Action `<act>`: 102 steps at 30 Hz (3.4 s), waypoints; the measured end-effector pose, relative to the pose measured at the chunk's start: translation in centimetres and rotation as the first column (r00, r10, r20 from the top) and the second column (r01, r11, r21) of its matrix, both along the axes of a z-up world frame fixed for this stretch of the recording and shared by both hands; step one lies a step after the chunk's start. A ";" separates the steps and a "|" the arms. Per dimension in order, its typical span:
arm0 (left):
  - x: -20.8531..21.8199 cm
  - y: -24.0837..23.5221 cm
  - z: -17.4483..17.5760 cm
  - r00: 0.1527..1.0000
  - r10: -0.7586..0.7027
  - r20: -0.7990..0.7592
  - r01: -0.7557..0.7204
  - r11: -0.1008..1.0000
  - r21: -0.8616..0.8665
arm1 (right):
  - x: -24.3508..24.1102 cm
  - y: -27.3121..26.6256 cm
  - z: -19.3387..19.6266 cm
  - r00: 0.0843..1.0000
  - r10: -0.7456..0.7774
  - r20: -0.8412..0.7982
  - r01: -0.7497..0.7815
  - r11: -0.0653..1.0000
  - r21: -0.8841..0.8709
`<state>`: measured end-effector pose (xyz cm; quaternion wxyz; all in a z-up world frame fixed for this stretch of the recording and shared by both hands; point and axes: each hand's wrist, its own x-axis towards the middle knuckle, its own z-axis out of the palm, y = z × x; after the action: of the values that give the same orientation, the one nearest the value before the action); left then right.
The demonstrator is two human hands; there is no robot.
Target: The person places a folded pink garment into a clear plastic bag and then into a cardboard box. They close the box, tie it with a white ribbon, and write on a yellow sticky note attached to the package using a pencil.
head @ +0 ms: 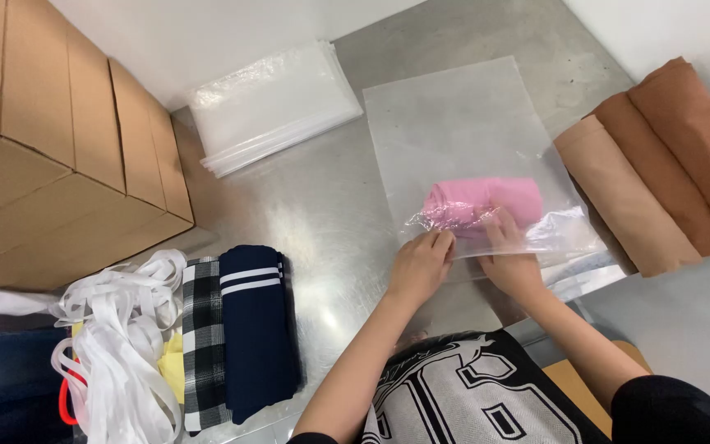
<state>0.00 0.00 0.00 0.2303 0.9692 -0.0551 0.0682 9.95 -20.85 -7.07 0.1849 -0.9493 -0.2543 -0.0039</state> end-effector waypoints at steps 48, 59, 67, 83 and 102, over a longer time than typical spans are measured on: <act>-0.7 -1.0 2.2 0.916 0.355 -0.186 -0.382 0.914 -0.138 | 9.3 -0.7 -2.7 0.873 -0.358 0.330 0.258 0.915 0.311; -2.9 3.0 2.7 0.811 0.273 -0.518 -0.583 0.442 -0.681 | -1.6 1.9 8.4 0.942 -0.323 -0.092 0.335 0.924 0.184; -3.1 4.7 3.7 0.843 0.230 -0.487 -0.538 0.385 -0.750 | 4.1 5.0 -0.8 0.970 -0.031 0.241 0.063 0.990 -0.126; -2.3 5.9 4.5 0.871 0.167 -0.463 -0.492 0.282 -0.824 | 5.9 10.2 3.6 0.988 -0.144 0.062 0.154 0.968 -0.200; 0.0 9.7 11.3 0.774 -0.120 -0.621 -0.561 0.324 -0.762 | 23.7 17.3 5.7 0.876 -0.322 -0.358 0.281 0.946 -0.164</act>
<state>0.00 9.68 11.28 0.7260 0.6311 0.2080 -0.1770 33.69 -3.51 -1.41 0.1767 -0.9683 -0.0623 0.1650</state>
